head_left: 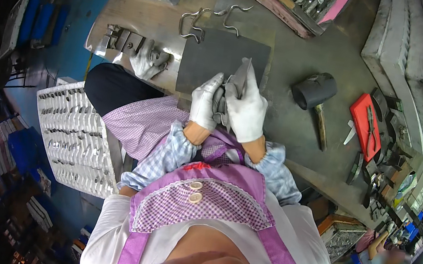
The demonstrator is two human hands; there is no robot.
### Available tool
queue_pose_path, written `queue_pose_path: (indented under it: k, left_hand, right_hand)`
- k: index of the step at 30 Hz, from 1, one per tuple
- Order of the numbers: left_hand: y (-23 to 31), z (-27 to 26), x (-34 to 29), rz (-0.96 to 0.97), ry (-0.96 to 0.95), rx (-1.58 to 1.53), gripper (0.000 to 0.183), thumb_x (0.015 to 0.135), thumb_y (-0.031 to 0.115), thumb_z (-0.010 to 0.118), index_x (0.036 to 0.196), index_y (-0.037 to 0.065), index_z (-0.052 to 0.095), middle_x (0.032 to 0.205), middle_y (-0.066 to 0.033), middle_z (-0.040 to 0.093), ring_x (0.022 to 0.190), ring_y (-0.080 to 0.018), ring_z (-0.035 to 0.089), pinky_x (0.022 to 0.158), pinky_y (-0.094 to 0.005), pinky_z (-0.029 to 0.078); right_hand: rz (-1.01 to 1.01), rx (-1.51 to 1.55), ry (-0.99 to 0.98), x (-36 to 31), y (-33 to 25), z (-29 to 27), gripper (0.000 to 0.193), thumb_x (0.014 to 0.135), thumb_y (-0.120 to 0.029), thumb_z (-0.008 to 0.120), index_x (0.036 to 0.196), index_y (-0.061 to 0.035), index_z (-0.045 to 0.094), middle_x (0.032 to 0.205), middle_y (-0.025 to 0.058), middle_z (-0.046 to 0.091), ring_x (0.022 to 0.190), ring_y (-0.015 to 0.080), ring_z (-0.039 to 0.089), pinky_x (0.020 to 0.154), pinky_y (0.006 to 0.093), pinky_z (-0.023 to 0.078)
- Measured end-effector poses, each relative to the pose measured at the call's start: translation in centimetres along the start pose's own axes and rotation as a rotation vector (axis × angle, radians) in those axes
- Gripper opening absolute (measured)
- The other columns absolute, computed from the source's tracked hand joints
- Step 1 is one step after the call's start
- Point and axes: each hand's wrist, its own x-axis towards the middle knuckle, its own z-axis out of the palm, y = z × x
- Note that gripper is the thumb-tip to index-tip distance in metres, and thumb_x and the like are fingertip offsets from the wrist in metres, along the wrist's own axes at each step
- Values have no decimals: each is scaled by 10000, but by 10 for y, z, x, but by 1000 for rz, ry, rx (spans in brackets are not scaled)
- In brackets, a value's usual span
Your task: Hammering small metal wire components with a rubber mallet to flatten or shape them on a workbench.
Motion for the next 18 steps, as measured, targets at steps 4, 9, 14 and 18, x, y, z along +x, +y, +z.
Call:
queue_pose_path:
  k: [4, 9, 14, 18]
  left_hand:
    - [0, -7, 0, 19, 44, -114, 185, 922, 211, 679, 984, 37, 688, 693, 40, 582, 511, -60, 478, 466, -212, 383]
    - [2, -18, -1, 201, -45, 23, 189, 901, 195, 706, 959, 17, 679, 819, 8, 640, 679, -50, 559, 622, -212, 457]
    - [4, -18, 1, 215, -71, 92, 210, 903, 191, 704, 981, -1, 676, 831, 5, 640, 704, -48, 560, 652, -213, 461]
    - [4, -20, 6, 164, -55, 127, 242, 904, 181, 699, 1036, -21, 679, 913, -28, 670, 766, -72, 590, 716, -223, 484]
  right_hand:
    - [97, 4, -134, 3, -10, 4, 558, 829, -133, 628, 1380, -120, 535, 785, 173, 681, 684, 327, 688, 662, 398, 555]
    - [108, 440, -215, -4, -10, 6, 589, 778, 6, 649, 1351, -117, 590, 733, -26, 574, 660, 16, 472, 642, 197, 466]
    - [144, 554, -226, -6, 2, 7, 601, 794, 2, 648, 1378, -109, 561, 753, -32, 569, 675, 26, 485, 668, 197, 465]
    - [138, 570, -232, -3, 9, 13, 637, 795, 13, 656, 1407, -104, 527, 779, -36, 598, 703, 32, 518, 699, 205, 479]
